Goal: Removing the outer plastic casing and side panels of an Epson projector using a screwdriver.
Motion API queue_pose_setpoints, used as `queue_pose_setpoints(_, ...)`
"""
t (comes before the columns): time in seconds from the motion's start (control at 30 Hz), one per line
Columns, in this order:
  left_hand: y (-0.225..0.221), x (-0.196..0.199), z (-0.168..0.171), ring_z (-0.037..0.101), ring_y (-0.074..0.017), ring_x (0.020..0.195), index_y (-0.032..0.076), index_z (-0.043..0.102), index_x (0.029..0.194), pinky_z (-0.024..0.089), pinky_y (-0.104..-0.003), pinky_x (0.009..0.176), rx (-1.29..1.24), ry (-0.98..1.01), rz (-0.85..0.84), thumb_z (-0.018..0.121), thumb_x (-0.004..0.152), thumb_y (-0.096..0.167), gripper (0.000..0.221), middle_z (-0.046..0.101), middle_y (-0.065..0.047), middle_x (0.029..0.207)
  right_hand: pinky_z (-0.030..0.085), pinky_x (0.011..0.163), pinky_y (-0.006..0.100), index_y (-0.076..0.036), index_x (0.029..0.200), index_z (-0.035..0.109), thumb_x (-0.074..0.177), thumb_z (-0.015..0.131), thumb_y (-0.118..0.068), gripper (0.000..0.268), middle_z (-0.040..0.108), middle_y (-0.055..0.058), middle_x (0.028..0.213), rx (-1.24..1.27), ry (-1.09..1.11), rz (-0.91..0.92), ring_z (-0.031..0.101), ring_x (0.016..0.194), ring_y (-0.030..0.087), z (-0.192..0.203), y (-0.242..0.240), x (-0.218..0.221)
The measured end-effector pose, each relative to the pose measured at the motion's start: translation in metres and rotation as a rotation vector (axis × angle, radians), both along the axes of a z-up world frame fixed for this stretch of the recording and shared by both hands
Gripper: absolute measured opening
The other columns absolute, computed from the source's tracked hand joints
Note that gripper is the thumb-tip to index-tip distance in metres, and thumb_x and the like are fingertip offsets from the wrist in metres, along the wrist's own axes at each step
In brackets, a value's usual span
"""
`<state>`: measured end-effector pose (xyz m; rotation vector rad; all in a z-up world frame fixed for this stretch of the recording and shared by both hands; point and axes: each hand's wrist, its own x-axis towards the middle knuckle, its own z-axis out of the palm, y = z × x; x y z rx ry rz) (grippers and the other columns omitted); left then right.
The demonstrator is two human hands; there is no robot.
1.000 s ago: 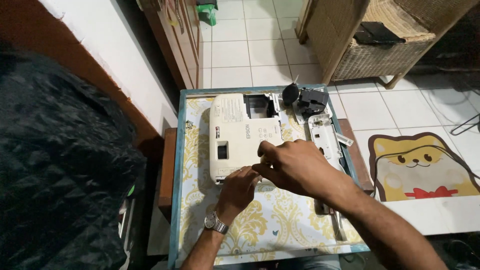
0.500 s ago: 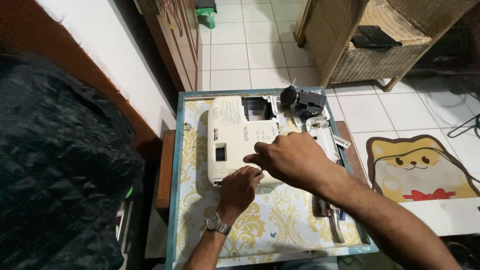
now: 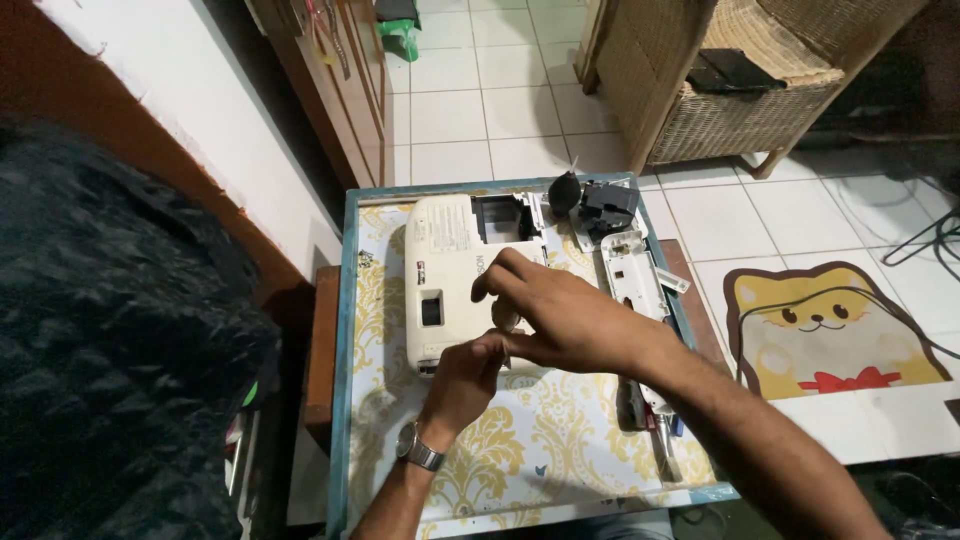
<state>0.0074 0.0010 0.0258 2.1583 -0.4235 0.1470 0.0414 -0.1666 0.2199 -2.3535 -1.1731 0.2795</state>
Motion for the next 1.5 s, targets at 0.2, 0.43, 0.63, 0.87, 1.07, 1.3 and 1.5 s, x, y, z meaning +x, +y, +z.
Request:
queue_pose_setpoints(0.2,-0.012,-0.008,0.011,0.073,-0.0252,0.061,0.017,0.063,0.070,0.058,-0.032,0.059,-0.163,-0.351,0.262,0.071,0.097,0.027,0.030,0.070,-0.004,0.060,0.062,0.072,0.043,-0.007,0.113,0.063,0.082,0.088,-0.030,0.047,0.059,0.011,0.097,0.482,0.003,-0.144,0.070,0.085,0.033,-0.043,-0.010,-0.001)
queue_pose_setpoints(0.43,-0.022,-0.003,0.028,0.072,-0.0231,0.061,0.015,0.064,0.069,0.056,-0.033,0.061,-0.163,-0.393,0.277,0.084,0.086,0.039,0.036,0.067,-0.002,0.060,0.061,0.080,0.038,-0.008,0.104,0.070,0.082,0.088,-0.019,0.030,0.071,0.007,0.085,0.736,0.110,-0.252,0.073,0.081,0.024,-0.072,-0.009,-0.003)
queue_pose_setpoints(0.63,-0.008,0.000,-0.020,0.069,-0.0362,0.056,0.009,0.066,0.066,0.055,-0.040,0.051,0.078,-0.423,0.115,0.073,0.094,0.018,0.029,0.063,-0.012,0.054,0.057,0.093,0.048,-0.001,0.122,0.065,0.088,0.080,-0.017,0.040,0.074,0.015,0.105,0.823,0.287,-0.248,0.070,0.104,0.030,-0.113,-0.015,-0.008)
queue_pose_setpoints(0.87,-0.010,0.011,-0.052,0.072,-0.0291,0.065,0.018,0.072,0.072,0.056,-0.035,0.060,-0.069,-0.353,0.154,0.076,0.083,0.012,0.012,0.066,-0.002,0.059,0.053,0.068,0.031,-0.005,0.096,0.074,0.075,0.091,-0.002,0.027,0.071,0.006,0.084,0.919,0.338,-0.541,0.066,0.080,0.020,-0.157,0.002,-0.023)
queue_pose_setpoints(1.07,-0.015,-0.006,-0.029,0.070,-0.0319,0.083,0.003,0.072,0.087,0.056,-0.042,0.071,-0.002,-0.368,0.133,0.071,0.077,-0.002,0.012,0.077,-0.011,0.091,0.055,0.077,0.027,-0.007,0.094,0.075,0.085,0.082,-0.009,0.012,0.074,0.001,0.088,1.023,0.283,-0.654,0.066,0.083,0.012,-0.177,0.009,-0.041)
queue_pose_setpoints(1.3,-0.007,-0.005,-0.027,0.064,-0.0312,0.116,0.002,0.071,0.116,0.048,-0.044,0.097,0.046,-0.424,0.039,0.069,0.084,-0.004,0.033,0.074,-0.013,0.118,0.060,0.078,0.028,-0.005,0.099,0.078,0.087,0.078,-0.006,0.012,0.079,0.005,0.091,1.085,0.253,-0.632,0.071,0.085,0.014,-0.186,0.010,-0.042)
queue_pose_setpoints(1.5,-0.010,-0.004,-0.027,0.072,-0.0285,0.096,0.003,0.076,0.092,0.054,-0.043,0.078,-0.007,-0.444,0.126,0.074,0.092,0.019,0.016,0.078,-0.012,0.101,0.059,0.078,0.027,-0.004,0.100,0.077,0.090,0.077,-0.006,0.010,0.078,0.005,0.092,1.086,0.232,-0.643,0.070,0.085,0.012,-0.194,0.014,-0.044)
